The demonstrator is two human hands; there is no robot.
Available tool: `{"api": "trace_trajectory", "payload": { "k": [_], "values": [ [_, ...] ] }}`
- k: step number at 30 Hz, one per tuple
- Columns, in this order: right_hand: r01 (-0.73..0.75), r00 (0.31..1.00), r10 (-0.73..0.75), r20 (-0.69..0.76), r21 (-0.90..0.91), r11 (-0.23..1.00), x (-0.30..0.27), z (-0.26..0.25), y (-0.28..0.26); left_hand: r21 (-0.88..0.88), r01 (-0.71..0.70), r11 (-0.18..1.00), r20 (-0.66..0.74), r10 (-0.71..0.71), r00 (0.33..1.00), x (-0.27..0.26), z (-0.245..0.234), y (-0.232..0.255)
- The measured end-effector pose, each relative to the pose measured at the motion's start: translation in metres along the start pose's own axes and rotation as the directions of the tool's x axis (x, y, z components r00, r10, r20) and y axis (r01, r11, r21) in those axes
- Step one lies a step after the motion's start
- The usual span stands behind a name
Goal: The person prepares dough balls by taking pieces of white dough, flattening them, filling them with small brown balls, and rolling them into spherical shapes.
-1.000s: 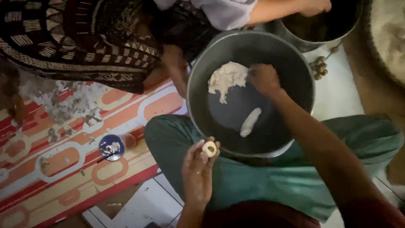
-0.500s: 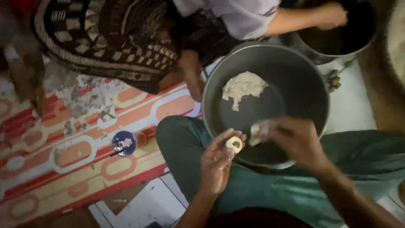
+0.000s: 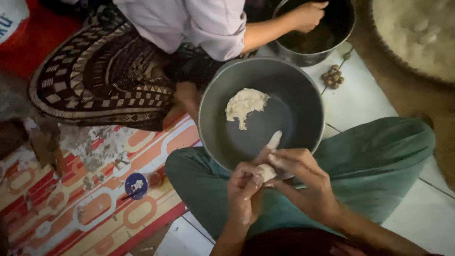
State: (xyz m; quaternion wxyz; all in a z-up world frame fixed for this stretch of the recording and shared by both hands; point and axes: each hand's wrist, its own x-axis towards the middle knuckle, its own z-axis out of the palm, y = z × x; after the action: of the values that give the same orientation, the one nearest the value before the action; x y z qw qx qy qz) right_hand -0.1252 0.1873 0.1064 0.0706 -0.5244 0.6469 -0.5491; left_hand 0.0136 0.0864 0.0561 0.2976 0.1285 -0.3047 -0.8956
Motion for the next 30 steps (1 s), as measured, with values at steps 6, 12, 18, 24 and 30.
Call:
{"api": "trace_trajectory", "payload": {
  "k": [6,12,18,24,30],
  "values": [
    [-0.523,0.831,0.556,0.008,0.354,0.776,-0.022,0.009,0.032,-0.096,0.225,0.970,-0.080,-0.233,0.969,0.012,0.021,-0.018],
    [-0.277,0.808,0.569,-0.149,0.757,0.591,0.010,-0.050,0.064,0.511,-0.075,0.856,-0.111,0.153,0.982,0.044,-0.030,0.026],
    [-0.179,0.822,0.264,0.505,-0.211,0.961,0.048,0.015,0.158,0.943,-0.129,0.308,-0.028,0.458,0.888,0.084,-0.079,0.025],
    [0.471,0.235,0.083,0.969,-0.188,0.862,0.018,0.120,0.261,0.955,-0.072,0.289,-0.070,0.455,0.888,0.076,-0.088,0.025],
    [-0.048,0.217,0.348,0.912,-0.346,0.937,0.045,0.101,0.223,0.970,-0.129,0.207,0.059,0.313,0.948,0.084,-0.077,0.031]
  ]
}}
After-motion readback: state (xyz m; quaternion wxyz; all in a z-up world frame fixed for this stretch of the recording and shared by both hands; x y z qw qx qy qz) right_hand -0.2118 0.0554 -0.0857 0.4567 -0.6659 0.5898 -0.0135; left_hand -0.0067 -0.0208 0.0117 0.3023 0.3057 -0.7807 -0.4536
